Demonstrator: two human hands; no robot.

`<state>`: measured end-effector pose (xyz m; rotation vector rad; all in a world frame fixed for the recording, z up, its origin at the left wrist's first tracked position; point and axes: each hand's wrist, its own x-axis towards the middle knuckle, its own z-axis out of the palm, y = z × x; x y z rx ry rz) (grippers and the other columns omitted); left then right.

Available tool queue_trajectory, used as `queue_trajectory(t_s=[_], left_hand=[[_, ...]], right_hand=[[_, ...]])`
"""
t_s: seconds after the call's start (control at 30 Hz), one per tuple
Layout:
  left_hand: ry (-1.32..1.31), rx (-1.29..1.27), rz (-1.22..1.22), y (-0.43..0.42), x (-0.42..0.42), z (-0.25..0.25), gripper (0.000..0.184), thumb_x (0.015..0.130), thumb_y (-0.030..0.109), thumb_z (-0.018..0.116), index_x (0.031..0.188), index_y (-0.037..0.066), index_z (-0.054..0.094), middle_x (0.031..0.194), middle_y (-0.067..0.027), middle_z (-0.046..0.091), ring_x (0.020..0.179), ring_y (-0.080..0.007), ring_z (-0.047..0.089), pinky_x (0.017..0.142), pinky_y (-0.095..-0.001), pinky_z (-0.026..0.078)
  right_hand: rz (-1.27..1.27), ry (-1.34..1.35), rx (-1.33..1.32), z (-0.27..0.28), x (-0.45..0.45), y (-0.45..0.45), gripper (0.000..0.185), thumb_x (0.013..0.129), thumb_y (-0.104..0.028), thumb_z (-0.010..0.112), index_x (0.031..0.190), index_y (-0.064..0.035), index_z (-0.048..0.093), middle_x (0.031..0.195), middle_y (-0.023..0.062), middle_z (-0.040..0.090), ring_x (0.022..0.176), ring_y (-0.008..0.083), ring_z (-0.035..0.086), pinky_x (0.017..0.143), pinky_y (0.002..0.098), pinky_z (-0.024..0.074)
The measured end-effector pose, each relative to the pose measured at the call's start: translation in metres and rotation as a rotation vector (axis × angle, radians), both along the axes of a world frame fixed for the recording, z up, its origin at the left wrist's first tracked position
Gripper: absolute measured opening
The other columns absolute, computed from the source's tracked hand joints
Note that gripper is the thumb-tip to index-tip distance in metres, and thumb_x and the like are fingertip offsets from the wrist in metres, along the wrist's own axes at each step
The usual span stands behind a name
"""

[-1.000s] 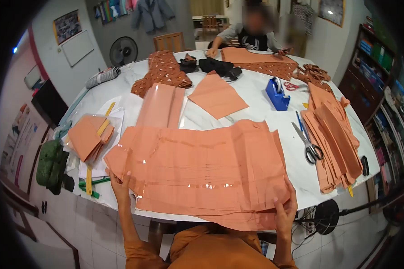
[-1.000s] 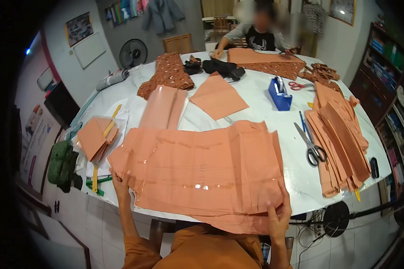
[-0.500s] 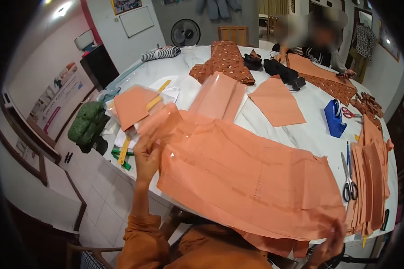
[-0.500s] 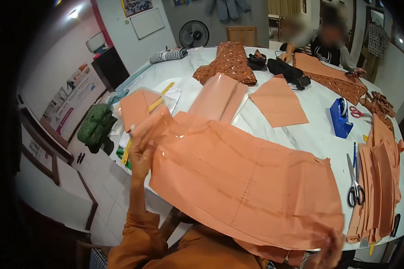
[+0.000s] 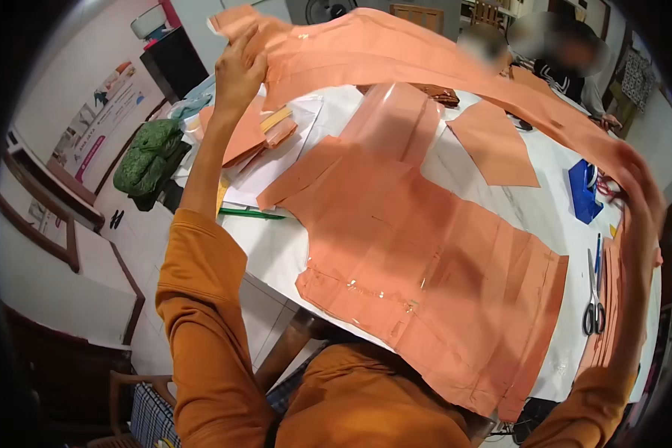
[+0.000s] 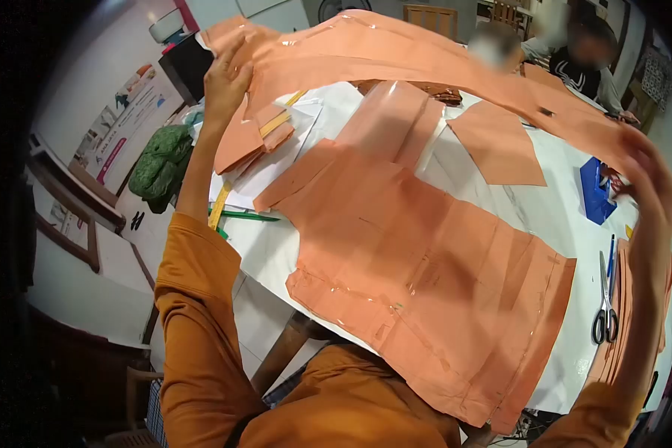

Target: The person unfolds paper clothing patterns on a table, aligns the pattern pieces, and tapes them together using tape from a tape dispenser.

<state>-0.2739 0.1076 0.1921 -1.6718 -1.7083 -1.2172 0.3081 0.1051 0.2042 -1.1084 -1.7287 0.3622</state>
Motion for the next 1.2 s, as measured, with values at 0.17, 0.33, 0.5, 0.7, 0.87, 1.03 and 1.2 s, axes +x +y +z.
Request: queue_trajectory(t_s=[0.17,0.33,0.5,0.7,0.87,1.03,1.2], left_hand=[[0.149,-0.120,-0.069,0.058,-0.104,-0.088,0.064,0.083,0.030,0.068,0.135,-0.002,0.051,0.130,-0.0259,0.057,0.121,-0.0410,0.055,0.102,-0.0441,0.045],[0.007,-0.343,-0.051,0.073,-0.147,-0.167,0.077,0.081,0.034,0.072,0.142,-0.002,0.042,0.138,-0.0266,0.050,0.128,-0.0382,0.048,0.106,-0.0457,0.040],[-0.109,-0.736,0.086,0.026,-0.068,-0.099,0.073,0.089,0.025,0.067,0.150,0.004,0.032,0.126,-0.0242,0.056,0.109,-0.0348,0.059,0.091,-0.0416,0.047],[0.109,-0.364,0.086,-0.019,-0.069,-0.104,0.065,0.091,0.018,0.066,0.148,0.006,0.036,0.095,-0.0128,0.066,0.074,-0.0196,0.065,0.067,-0.0337,0.052],[-0.203,-0.598,-0.288,-0.081,0.028,-0.122,0.034,0.083,0.011,0.069,0.115,0.003,0.065,0.110,-0.0112,0.067,0.099,-0.0215,0.064,0.081,-0.0338,0.053],[0.071,-0.610,-0.184,-0.099,0.041,-0.160,0.045,0.082,0.026,0.071,0.118,0.001,0.059,0.109,-0.0144,0.057,0.095,-0.0308,0.058,0.082,-0.0380,0.049],[0.202,-0.554,-0.018,-0.094,0.045,-0.181,0.039,0.080,0.033,0.074,0.103,0.004,0.061,0.099,-0.0134,0.056,0.094,-0.0328,0.054,0.077,-0.0461,0.043]], right_hand=[[0.202,0.075,-0.450,-0.086,-0.056,0.100,0.038,0.084,-0.014,0.058,0.117,0.0033,0.063,0.095,0.0106,0.067,0.074,0.0153,0.066,0.058,0.0275,0.0514],[0.353,0.139,-0.613,-0.184,-0.103,0.157,0.009,0.082,-0.010,0.056,0.085,-0.0017,0.060,0.073,0.0041,0.057,0.059,0.0122,0.055,0.051,0.0269,0.0464],[0.326,-0.324,-0.378,-0.150,-0.095,0.111,0.038,0.089,-0.015,0.059,0.123,-0.0005,0.055,0.092,0.0142,0.063,0.083,0.0262,0.062,0.071,0.0377,0.0508],[0.206,-0.907,-0.123,-0.103,0.012,0.007,0.043,0.093,-0.031,0.060,0.125,-0.0032,0.059,0.106,0.0188,0.063,0.102,0.0364,0.060,0.091,0.0452,0.0457],[-0.206,-0.938,-0.463,-0.135,0.094,-0.064,0.052,0.090,-0.044,0.061,0.065,0.0010,0.061,0.052,0.0186,0.051,0.049,0.0382,0.049,0.052,0.0482,0.0367],[-0.112,-0.425,-0.648,-0.177,0.108,-0.091,0.033,0.085,-0.022,0.072,0.070,0.0036,0.059,0.048,0.0089,0.051,0.045,0.0130,0.044,0.045,0.0338,0.0339],[-0.021,-0.348,-0.575,-0.192,0.103,-0.084,0.018,0.079,-0.004,0.070,0.071,0.0033,0.055,0.054,0.0064,0.055,0.046,0.0096,0.050,0.045,0.0283,0.0356]])
